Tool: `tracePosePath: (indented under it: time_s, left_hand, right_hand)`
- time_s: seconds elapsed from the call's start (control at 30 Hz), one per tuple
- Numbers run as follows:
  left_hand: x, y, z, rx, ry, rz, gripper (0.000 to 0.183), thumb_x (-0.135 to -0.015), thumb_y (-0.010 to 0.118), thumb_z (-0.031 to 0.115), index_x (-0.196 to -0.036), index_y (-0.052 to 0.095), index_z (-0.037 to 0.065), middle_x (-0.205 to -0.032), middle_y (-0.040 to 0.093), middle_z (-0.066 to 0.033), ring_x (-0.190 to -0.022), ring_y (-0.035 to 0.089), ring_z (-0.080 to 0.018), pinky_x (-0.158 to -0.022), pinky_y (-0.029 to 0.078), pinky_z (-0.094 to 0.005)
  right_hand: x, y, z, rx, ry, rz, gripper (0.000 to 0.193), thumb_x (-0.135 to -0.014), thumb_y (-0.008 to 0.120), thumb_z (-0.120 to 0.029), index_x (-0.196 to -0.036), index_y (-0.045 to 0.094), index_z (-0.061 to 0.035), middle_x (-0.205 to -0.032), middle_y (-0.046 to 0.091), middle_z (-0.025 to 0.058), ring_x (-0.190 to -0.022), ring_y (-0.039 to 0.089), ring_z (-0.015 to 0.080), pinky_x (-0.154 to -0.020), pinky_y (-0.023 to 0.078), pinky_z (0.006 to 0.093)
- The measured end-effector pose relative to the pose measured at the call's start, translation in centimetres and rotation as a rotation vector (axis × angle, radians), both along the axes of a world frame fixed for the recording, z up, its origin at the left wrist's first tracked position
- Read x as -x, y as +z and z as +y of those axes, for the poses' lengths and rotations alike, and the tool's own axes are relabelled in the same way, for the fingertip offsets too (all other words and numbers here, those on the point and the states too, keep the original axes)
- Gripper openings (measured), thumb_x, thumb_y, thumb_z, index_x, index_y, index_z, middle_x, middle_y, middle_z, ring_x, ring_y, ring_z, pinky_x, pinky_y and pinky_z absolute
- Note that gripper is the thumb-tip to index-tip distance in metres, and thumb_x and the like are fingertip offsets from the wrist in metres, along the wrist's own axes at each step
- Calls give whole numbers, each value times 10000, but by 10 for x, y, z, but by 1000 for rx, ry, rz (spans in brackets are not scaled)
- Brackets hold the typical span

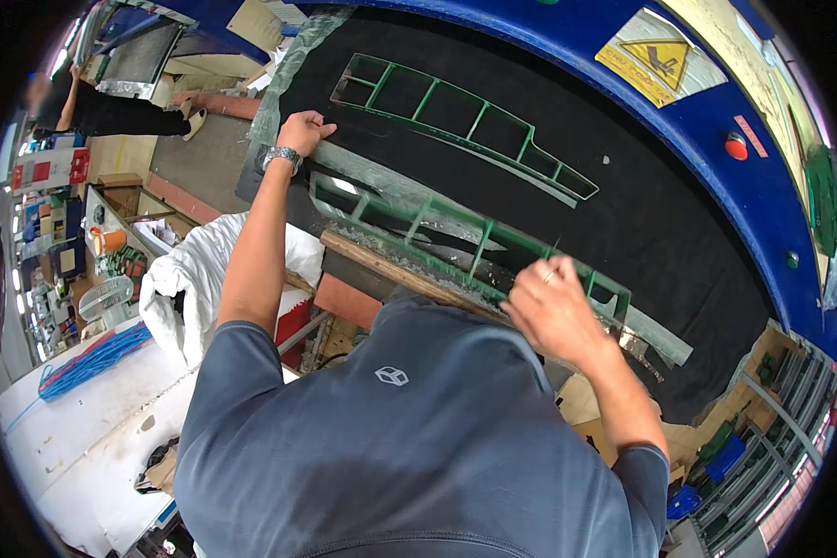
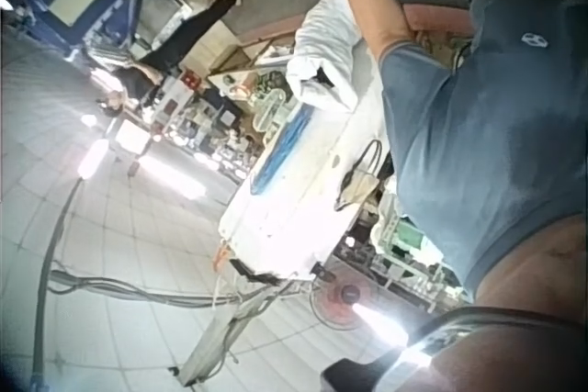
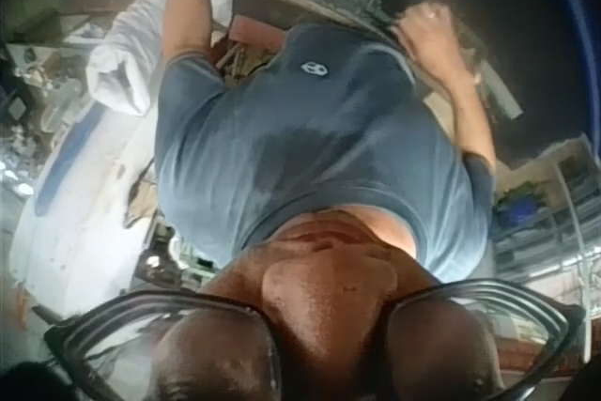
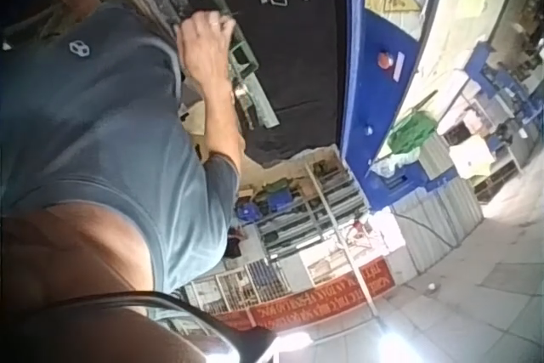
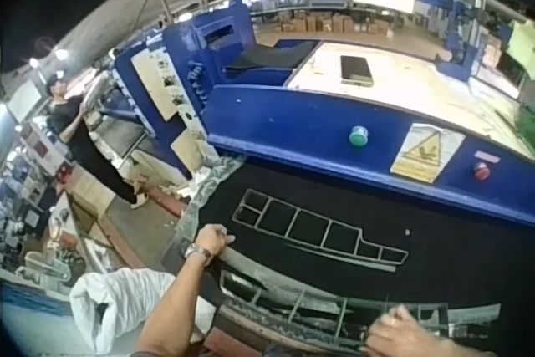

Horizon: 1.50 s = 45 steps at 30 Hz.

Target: Using a hydraulic clicker press and metal dies to cut shoe components from a large sheet of black fabric.

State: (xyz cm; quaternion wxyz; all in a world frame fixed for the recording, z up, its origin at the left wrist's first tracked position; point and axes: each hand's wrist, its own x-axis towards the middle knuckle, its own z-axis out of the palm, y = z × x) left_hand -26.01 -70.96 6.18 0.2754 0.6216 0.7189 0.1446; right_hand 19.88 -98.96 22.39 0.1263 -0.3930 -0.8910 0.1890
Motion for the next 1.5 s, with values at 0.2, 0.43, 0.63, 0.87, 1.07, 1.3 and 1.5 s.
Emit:
tracePosePath:
  time_s: [0.2, 0.43, 0.63, 0.87, 1.07, 1.3, 1.5]
  left_hand:
    - [-49, 71, -30, -103, -128, -832, 175, -1005, 764, 139, -1073, 647, 27, -831, 673, 46, -769, 582, -29, -680, 488, -238]
    - [-139, 230, -110, -292, -633, -804, 165, -968, 746, -14, -1114, 667, -9, -932, 713, -45, -925, 674, -129, -801, 546, -298]
    - [-191, 251, -129, -452, -937, -850, 173, -926, 760, -44, -1081, 687, -24, -1214, 693, -177, -1104, 679, -250, -944, 543, -366]
    - [-221, 184, -184, -268, -747, -1123, 568, -852, 916, 306, -1263, 680, -8, -1214, 748, -121, -1159, 677, -218, -1036, 521, -370]
    - [-183, 110, -216, -116, -665, -887, 413, -930, 836, 303, -1161, 723, -21, -924, 769, -171, -826, 733, -208, -800, 570, -363]
    - [-23, 65, -300, 339, -209, -993, 258, -955, 815, 171, -1096, 745, -34, -930, 775, -9, -813, 674, -85, -783, 553, -287]
    - [50, 49, -327, 631, -194, -921, 209, -963, 802, 125, -1102, 767, -28, -996, 784, 5, -922, 657, -48, -862, 547, -275]
  right_hand:
    - [-12, -97, -64, 5, 1, -112, 152, -918, 718, -177, -835, 614, -102, -923, 581, 70, -973, 574, 260, -907, 406, 448]
    - [1, -37, -11, 64, -178, 175, 371, -833, 853, -243, -1104, 702, -40, -1175, 636, 100, -1020, 635, 316, -825, 550, 421]
    - [18, 104, 98, -15, -10, 410, 344, -840, 871, -164, -1117, 729, -17, -913, 699, 159, -750, 659, 337, -659, 517, 398]
    - [67, 178, 112, -275, -195, 520, 112, -903, 845, -91, -909, 759, -20, -673, 611, -26, -574, 548, 35, -521, 421, 222]
    - [129, 222, 134, -323, -400, 655, 102, -1002, 730, -75, -985, 721, 25, -709, 674, 1, -529, 565, 22, -440, 370, 177]
    - [110, 106, 237, 0, -341, 581, 153, -1012, 734, -151, -1009, 723, 1, -730, 668, 8, -587, 592, 68, -543, 446, 242]
    - [58, 9, 196, 329, -616, 350, 347, -969, 792, -234, -1101, 724, 80, -695, 688, 80, -578, 643, 105, -563, 489, 284]
